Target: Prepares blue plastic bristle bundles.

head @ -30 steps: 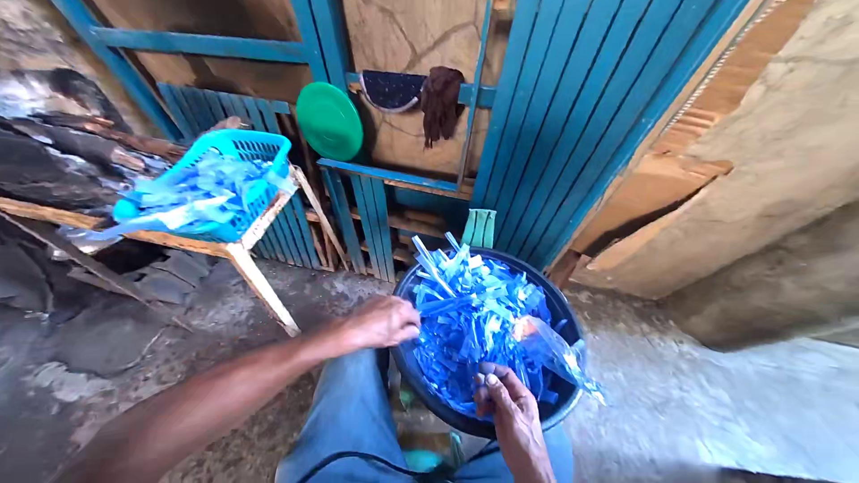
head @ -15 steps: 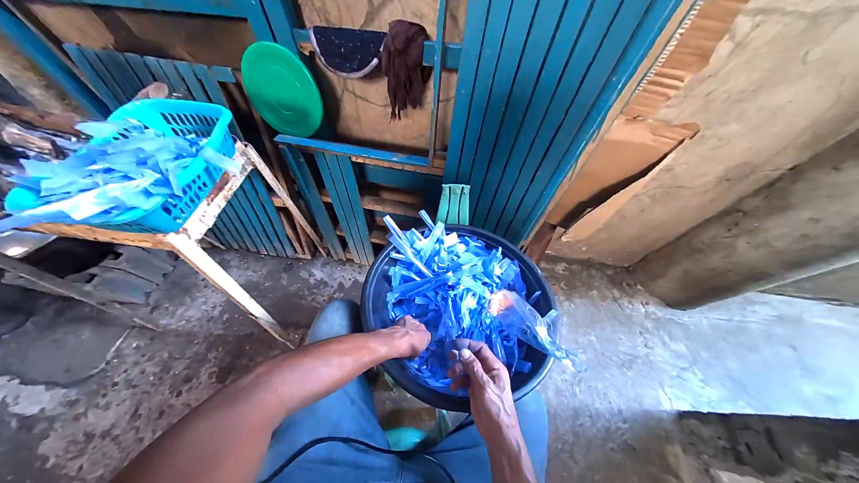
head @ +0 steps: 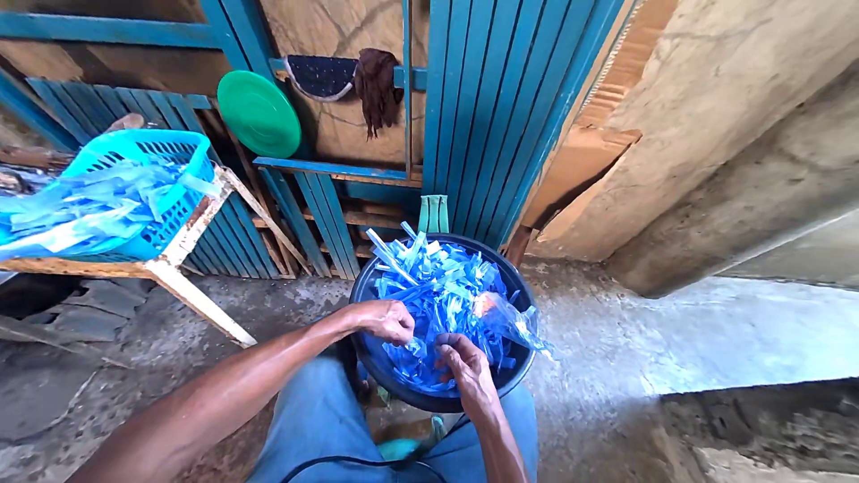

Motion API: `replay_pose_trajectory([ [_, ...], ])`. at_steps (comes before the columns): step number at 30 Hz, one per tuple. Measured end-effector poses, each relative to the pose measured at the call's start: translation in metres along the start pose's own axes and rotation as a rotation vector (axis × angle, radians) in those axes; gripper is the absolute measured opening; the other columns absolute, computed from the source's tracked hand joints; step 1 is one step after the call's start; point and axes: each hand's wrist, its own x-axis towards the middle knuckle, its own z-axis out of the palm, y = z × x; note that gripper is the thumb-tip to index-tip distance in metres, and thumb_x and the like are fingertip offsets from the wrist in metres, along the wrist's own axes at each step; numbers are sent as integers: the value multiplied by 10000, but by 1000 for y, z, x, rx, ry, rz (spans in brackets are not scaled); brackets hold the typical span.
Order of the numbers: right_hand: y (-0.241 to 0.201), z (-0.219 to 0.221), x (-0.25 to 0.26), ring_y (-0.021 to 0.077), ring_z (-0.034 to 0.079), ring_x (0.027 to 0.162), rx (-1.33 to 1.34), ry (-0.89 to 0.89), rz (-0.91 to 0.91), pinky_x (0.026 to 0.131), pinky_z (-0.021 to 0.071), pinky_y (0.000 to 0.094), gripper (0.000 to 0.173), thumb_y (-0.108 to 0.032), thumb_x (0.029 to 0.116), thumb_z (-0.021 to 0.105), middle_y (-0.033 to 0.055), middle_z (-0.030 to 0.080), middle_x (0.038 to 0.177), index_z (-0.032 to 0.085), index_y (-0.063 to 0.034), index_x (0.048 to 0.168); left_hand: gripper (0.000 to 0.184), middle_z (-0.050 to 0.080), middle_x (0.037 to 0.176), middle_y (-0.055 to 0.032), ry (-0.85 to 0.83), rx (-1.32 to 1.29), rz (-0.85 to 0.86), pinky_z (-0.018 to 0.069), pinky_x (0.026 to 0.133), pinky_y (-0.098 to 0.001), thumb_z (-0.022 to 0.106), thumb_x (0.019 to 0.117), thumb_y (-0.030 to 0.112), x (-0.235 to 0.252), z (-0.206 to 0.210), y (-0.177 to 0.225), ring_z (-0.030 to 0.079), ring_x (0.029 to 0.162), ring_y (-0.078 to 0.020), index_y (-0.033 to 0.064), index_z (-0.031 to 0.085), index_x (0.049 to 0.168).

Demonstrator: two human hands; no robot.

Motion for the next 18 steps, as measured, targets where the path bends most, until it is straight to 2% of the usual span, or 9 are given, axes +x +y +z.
replay_pose_trajectory([
  [3, 2, -4, 4, 199, 668, 1127, -157, -84, -45, 901, 579, 375, 435, -124, 936, 586, 129, 630, 1358, 598, -23, 1358, 244, 700, 789, -36, -12, -188, 52, 512, 631, -291, 582, 1012, 200, -9, -1, 0, 609, 656, -76, 16, 731, 950],
  [4, 2, -6, 5, 214, 626, 1226, -185, -128, -50, 960, 561, 390, 518, -123, 915, 602, 134, 575, 1440, 552, -37, 1423, 236, 701, 784, -18, -10, -229, 79, 518, 628, -274, 581, 1003, 197, -11, -1, -1, 615, 656, -63, 25, 729, 941],
  [6, 0, -8, 10, 223, 577, 1308, -205, -228, -61, 1019, 536, 399, 608, -121, 899, 618, 131, 527, 1499, 487, -49, 1489, 220, 714, 786, 8, -2, -292, 139, 533, 629, -265, 581, 978, 195, -12, -2, -4, 640, 666, -55, 48, 731, 913],
  [8, -1, -11, 13, 190, 631, 1207, -182, -306, -88, 1007, 540, 376, 533, -130, 928, 628, 124, 630, 1357, 528, -24, 1441, 211, 722, 782, 24, 18, -344, 178, 546, 630, -258, 581, 968, 197, -12, -1, -6, 658, 676, -53, 67, 731, 894],
  [10, -3, -17, 14, 153, 689, 965, -146, -328, -88, 875, 577, 345, 324, -160, 980, 625, 88, 714, 1079, 638, -8, 1265, 202, 713, 775, 35, 60, -370, 180, 551, 641, -261, 583, 960, 196, -12, -3, -10, 657, 680, -50, 76, 727, 884],
  [13, -9, -34, 10, 80, 639, 716, -221, -317, -132, 702, 548, 271, 196, -185, 1022, 580, 5, 670, 792, 679, -18, 1050, 208, 699, 771, 34, 146, -360, 145, 549, 652, -264, 582, 965, 194, -11, -7, -27, 648, 682, -49, 57, 717, 887],
  [16, -17, -50, 5, 48, 598, 639, -339, -276, -151, 634, 521, 236, 217, -188, 1036, 551, -22, 635, 724, 696, -26, 1035, 216, 695, 779, -3, 215, -272, 84, 519, 626, -275, 597, 979, 198, -6, -1, -42, 620, 661, -60, 32, 723, 919],
  [17, -20, -52, 4, 43, 587, 629, -366, -245, -151, 624, 515, 231, 228, -187, 1042, 538, -25, 627, 719, 700, -25, 1047, 217, 705, 834, -37, 245, -213, 59, 523, 661, -303, 616, 987, 210, -4, 2, -44, 629, 703, -87, 25, 730, 983],
  [18, -22, -52, 3, 39, 571, 606, -399, -206, -148, 600, 506, 229, 240, -196, 1047, 530, -29, 616, 703, 704, -31, 1046, 238, 720, 942, -83, 280, -145, 23, 542, 754, -359, 634, 993, 224, -3, 7, -43, 658, 802, -140, 27, 731, 1085],
])
